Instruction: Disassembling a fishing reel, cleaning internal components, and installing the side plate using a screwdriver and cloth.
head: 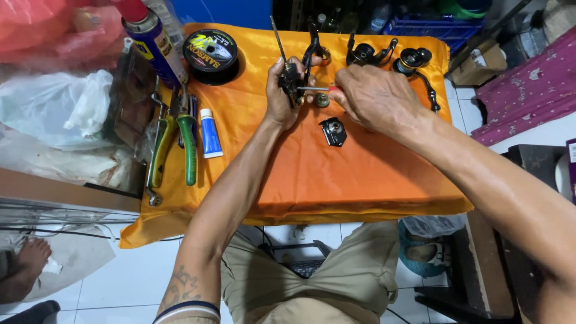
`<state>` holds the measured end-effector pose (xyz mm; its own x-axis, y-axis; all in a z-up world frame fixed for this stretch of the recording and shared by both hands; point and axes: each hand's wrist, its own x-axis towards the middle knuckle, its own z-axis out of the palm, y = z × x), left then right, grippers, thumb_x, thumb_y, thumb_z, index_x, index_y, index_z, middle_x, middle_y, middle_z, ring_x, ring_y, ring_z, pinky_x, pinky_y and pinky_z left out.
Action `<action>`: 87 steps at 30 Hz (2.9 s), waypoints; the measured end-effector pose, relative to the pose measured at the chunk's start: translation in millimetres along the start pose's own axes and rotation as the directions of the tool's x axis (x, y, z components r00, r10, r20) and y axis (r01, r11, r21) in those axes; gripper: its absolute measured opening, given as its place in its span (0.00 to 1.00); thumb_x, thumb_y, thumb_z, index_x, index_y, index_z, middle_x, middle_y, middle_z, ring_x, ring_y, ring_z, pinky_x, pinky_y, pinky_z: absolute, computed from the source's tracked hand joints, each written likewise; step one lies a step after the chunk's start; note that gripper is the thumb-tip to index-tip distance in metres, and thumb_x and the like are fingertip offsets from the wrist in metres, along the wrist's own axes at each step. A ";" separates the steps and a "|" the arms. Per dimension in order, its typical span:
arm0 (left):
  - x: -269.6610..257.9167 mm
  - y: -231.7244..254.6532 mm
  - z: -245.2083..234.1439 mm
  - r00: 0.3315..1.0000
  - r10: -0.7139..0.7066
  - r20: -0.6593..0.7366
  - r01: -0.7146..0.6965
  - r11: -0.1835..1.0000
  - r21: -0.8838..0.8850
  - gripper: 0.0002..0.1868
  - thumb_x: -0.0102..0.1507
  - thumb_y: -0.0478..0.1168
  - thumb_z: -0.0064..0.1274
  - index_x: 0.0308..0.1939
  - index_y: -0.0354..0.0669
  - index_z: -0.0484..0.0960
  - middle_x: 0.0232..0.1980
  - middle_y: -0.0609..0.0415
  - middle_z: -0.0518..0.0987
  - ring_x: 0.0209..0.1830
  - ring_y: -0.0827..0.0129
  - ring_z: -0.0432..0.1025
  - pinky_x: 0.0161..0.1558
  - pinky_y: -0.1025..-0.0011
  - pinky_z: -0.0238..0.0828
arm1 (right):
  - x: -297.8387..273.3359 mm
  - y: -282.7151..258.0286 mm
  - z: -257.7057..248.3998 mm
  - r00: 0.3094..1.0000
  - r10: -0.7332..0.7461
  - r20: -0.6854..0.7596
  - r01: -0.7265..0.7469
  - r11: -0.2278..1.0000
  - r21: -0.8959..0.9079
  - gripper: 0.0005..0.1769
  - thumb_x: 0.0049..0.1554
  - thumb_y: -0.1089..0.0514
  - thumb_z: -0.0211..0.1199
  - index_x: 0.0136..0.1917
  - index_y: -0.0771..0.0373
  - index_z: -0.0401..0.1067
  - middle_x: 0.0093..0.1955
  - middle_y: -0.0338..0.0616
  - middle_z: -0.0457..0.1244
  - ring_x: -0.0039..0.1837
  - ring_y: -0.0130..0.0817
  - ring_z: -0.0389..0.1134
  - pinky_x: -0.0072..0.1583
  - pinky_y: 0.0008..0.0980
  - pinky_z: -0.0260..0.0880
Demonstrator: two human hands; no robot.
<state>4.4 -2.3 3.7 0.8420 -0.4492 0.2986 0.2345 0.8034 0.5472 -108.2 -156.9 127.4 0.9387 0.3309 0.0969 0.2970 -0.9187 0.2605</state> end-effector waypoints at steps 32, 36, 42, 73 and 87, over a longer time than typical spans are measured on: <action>-1.1 5.2 1.3 1.000 -0.019 -0.022 0.020 0.999 0.048 0.25 0.66 0.61 0.38 0.30 0.43 0.69 0.55 0.39 0.80 0.25 0.66 0.71 0.20 0.71 0.64 | -2.8 -7.3 -26.4 0.987 0.132 0.092 -0.147 0.970 0.194 0.22 0.71 0.42 0.53 0.51 0.64 0.68 0.50 0.51 0.56 0.36 0.55 0.68 0.32 0.52 0.73; -0.5 3.2 -1.6 0.999 -0.030 -0.017 0.031 0.998 0.054 0.25 0.66 0.61 0.38 0.31 0.43 0.70 0.57 0.39 0.80 0.27 0.66 0.72 0.20 0.72 0.64 | -4.2 -3.0 -19.7 0.992 0.127 -0.010 -0.123 0.976 0.180 0.29 0.63 0.36 0.69 0.53 0.61 0.62 0.51 0.50 0.57 0.35 0.55 0.67 0.32 0.52 0.71; -1.1 5.3 2.2 1.000 -0.006 -0.028 0.008 0.997 0.073 0.25 0.67 0.60 0.38 0.30 0.43 0.70 0.55 0.38 0.81 0.28 0.66 0.73 0.19 0.72 0.65 | -2.9 -5.6 -15.5 0.993 0.114 0.017 -0.114 0.968 0.225 0.28 0.73 0.40 0.51 0.50 0.69 0.71 0.48 0.52 0.56 0.33 0.56 0.67 0.30 0.54 0.70; -0.8 6.9 0.9 0.999 -0.033 -0.034 0.035 0.997 0.062 0.24 0.66 0.60 0.40 0.31 0.44 0.69 0.58 0.39 0.79 0.33 0.64 0.74 0.24 0.68 0.71 | -7.2 -7.9 -3.5 0.991 0.130 -0.027 -0.119 0.963 0.243 0.23 0.72 0.44 0.52 0.48 0.67 0.69 0.48 0.50 0.54 0.38 0.54 0.67 0.29 0.54 0.70; -5.5 24.5 9.1 0.993 -0.113 -0.014 0.108 0.972 -0.208 0.25 0.64 0.61 0.43 0.33 0.42 0.76 0.62 0.28 0.76 0.43 0.49 0.78 0.50 0.55 0.80 | -41.5 -6.7 5.9 0.981 0.191 0.020 -0.186 0.921 0.342 0.19 0.71 0.40 0.52 0.49 0.57 0.60 0.37 0.44 0.59 0.35 0.40 0.59 0.34 0.44 0.66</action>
<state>1.2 16.3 22.6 0.8168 -0.5318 0.2235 0.4199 0.8138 0.4018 -148.1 -165.8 116.0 0.9814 0.1452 0.1259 0.1589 -0.9816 -0.1064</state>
